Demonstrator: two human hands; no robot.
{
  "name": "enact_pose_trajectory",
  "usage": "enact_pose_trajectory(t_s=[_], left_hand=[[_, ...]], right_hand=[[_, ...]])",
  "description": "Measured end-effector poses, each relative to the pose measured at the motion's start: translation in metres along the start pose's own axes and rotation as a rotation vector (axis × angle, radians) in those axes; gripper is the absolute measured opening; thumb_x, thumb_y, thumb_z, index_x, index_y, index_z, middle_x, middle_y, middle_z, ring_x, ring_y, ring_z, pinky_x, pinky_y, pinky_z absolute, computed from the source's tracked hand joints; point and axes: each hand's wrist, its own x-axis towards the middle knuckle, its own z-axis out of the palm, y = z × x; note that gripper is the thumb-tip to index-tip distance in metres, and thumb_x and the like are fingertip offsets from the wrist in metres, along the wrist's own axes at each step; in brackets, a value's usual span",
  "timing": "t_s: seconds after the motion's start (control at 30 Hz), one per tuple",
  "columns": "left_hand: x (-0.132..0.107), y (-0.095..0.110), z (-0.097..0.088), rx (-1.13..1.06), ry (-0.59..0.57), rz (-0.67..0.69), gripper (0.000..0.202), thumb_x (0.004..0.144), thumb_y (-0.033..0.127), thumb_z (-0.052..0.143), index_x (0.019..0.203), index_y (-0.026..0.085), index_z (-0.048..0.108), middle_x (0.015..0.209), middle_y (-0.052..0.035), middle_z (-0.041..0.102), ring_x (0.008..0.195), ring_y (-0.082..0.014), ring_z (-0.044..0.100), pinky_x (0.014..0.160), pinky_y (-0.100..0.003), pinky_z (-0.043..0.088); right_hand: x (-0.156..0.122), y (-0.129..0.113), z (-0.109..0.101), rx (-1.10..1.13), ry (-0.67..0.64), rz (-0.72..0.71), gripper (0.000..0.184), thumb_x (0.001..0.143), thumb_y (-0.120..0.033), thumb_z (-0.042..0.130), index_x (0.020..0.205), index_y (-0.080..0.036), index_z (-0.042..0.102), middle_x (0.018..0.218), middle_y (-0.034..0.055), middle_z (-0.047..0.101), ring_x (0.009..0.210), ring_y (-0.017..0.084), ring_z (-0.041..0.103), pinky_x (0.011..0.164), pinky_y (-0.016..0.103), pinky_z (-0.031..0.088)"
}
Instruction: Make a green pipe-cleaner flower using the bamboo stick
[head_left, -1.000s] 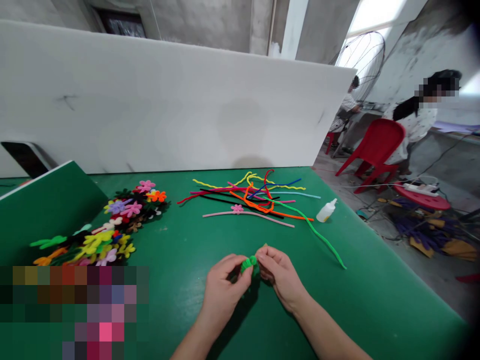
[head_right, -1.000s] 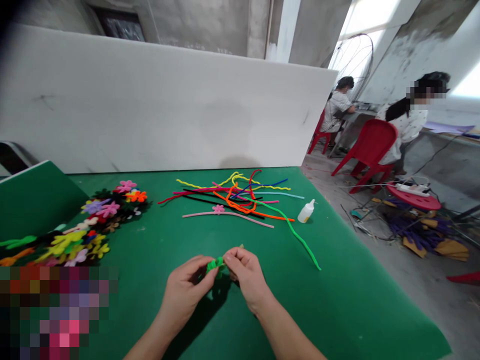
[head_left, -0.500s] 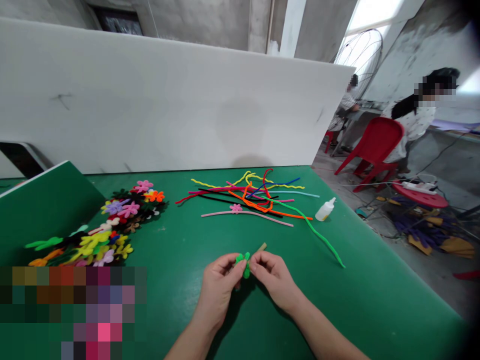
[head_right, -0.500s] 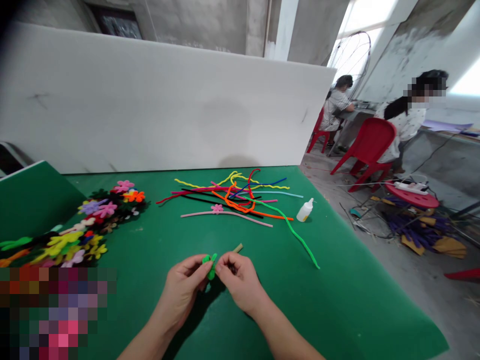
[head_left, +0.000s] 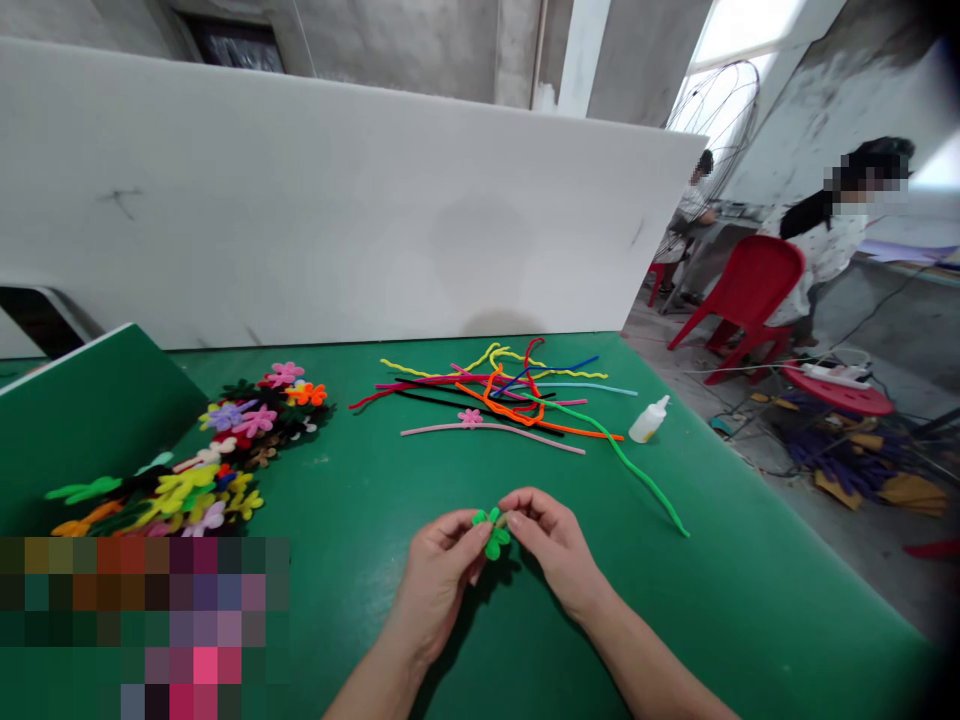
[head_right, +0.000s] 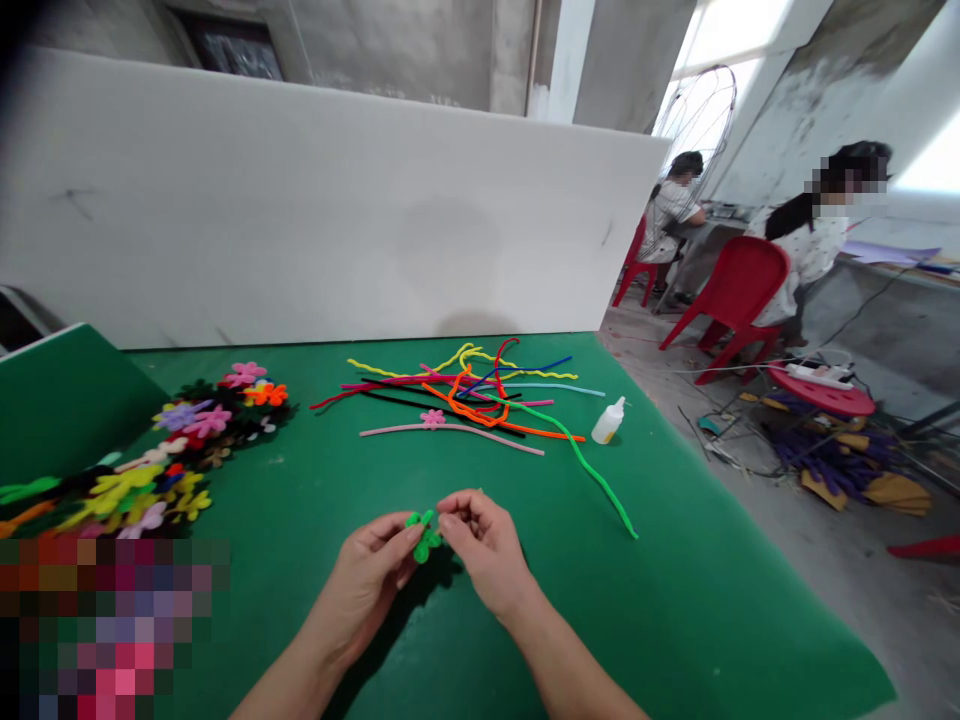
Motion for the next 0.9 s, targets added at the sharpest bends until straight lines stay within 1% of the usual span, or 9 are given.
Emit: enact_pose_trajectory(t_s=[0.1,0.2,0.3,0.37,0.5,0.63,0.9], left_hand=[[-0.0021,0.0006,0.002,0.103,0.029,0.055,0.013,0.061,0.024,0.07,0.066,0.012,0.066,0.048,0.0043,0.05,0.042,-0.0039,0.035,0.039,-0.015,0.027],[-0.0039,0.0028,0.0037,0.217,0.049,0.107,0.014,0.06,0.025,0.069,0.066,0.013,0.066,0.048,0.0037,0.051,0.043,-0.0055,0.037,0.04,-0.017,0.029],[-0.0047,0.0057,0.004,0.312,0.024,0.153,0.013,0.061,0.025,0.067,0.065,0.013,0.066,0.051,0.0029,0.052,0.046,-0.007,0.039,0.043,-0.018,0.031],[-0.005,0.0073,0.0038,0.356,0.003,0.172,0.011,0.062,0.025,0.066,0.064,0.013,0.065,0.051,0.0033,0.05,0.046,-0.0073,0.038,0.043,-0.018,0.03],[-0.0058,0.0092,0.0038,0.386,-0.034,0.179,0.012,0.064,0.025,0.063,0.061,0.013,0.063,0.052,0.0036,0.046,0.047,-0.0075,0.036,0.043,-0.018,0.029],[-0.0062,0.0081,0.004,0.385,-0.058,0.165,0.013,0.066,0.026,0.062,0.063,0.013,0.063,0.053,0.0039,0.045,0.047,-0.0072,0.035,0.043,-0.018,0.028],[-0.0056,0.0071,0.0045,0.383,-0.086,0.151,0.014,0.067,0.026,0.061,0.062,0.013,0.062,0.052,0.0041,0.044,0.047,-0.0072,0.034,0.043,-0.018,0.028]], right_hand=[[-0.0003,0.0018,0.0009,-0.034,-0.022,-0.018,0.024,0.069,-0.038,0.062,0.077,-0.015,0.061,0.065,0.0003,0.053,0.057,0.01,0.043,0.052,0.022,0.036],[-0.0018,0.0038,0.003,-0.038,-0.017,-0.043,0.021,0.069,-0.035,0.063,0.073,-0.015,0.062,0.062,0.0,0.053,0.056,0.01,0.044,0.052,0.022,0.036],[-0.0034,0.0032,0.0042,-0.051,0.017,-0.071,0.018,0.07,-0.034,0.062,0.071,-0.015,0.062,0.062,-0.0002,0.053,0.056,0.01,0.044,0.051,0.022,0.036],[-0.0041,0.0016,0.0044,-0.07,0.032,-0.089,0.018,0.07,-0.033,0.062,0.069,-0.015,0.062,0.061,-0.0003,0.053,0.055,0.01,0.043,0.05,0.021,0.036],[-0.0051,0.0,0.0044,-0.108,0.047,-0.117,0.017,0.071,-0.031,0.061,0.067,-0.015,0.06,0.059,-0.0007,0.052,0.054,0.01,0.043,0.049,0.021,0.036],[-0.0063,0.0034,0.0046,-0.12,0.062,-0.13,0.015,0.072,-0.029,0.059,0.066,-0.016,0.058,0.058,-0.0012,0.052,0.053,0.01,0.044,0.05,0.022,0.036],[-0.0065,0.0061,0.0064,-0.043,0.096,-0.089,0.018,0.07,-0.031,0.061,0.062,-0.015,0.056,0.057,-0.0015,0.051,0.051,0.009,0.042,0.048,0.022,0.035]])
